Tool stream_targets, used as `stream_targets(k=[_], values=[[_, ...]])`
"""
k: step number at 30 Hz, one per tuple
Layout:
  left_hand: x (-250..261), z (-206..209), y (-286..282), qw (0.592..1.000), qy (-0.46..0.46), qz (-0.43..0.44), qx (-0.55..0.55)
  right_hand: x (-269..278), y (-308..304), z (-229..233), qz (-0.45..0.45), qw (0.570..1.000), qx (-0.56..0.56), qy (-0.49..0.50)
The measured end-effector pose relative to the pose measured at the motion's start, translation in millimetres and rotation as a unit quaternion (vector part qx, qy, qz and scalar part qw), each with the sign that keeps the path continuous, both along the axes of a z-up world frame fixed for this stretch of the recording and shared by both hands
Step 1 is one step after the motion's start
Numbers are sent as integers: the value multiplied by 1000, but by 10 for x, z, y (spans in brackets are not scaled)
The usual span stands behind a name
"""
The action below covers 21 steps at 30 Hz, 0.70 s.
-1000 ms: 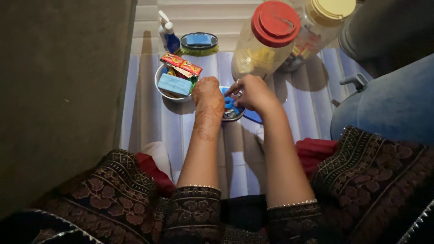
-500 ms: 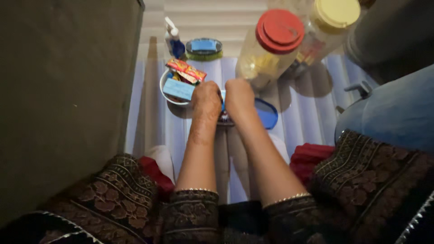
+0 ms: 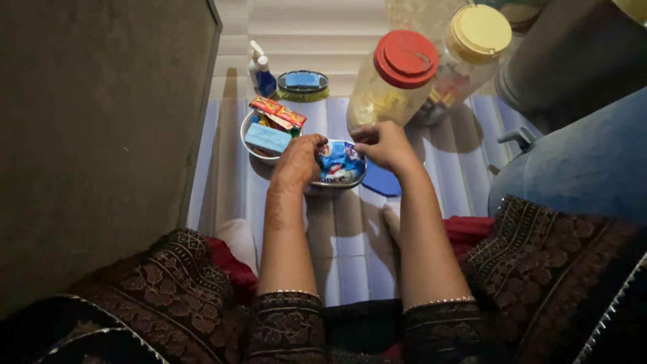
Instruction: The person sits on the floor and organizes small items into a white bowl. They pick up colorful clothespins and place them into the bowl, then add a small packet and a bar of soap. Finally, they open a blue container and place a blue sachet inside it.
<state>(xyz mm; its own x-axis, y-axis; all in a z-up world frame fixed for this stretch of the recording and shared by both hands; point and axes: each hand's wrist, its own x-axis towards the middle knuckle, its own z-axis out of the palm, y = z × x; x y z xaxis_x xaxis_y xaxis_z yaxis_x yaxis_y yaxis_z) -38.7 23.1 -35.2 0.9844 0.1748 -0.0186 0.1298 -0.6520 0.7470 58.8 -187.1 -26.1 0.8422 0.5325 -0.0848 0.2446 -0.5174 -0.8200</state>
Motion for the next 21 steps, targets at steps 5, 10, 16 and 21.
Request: stream_targets(k=[5, 10, 16, 21], values=[[82, 261, -42, 997, 47, 56, 35, -38, 48, -179, -27, 1000, 12, 0], [80, 31, -341, 963, -34, 256, 81, -148, 244, -648, -164, 965, 143, 147], [41, -352, -360, 928, 61, 328, -166, -281, 263, -626, -195, 859, 239, 409], [88, -479, -345, 921, 28, 333, -199, -229, 274, -467, -155, 803, 284, 501]])
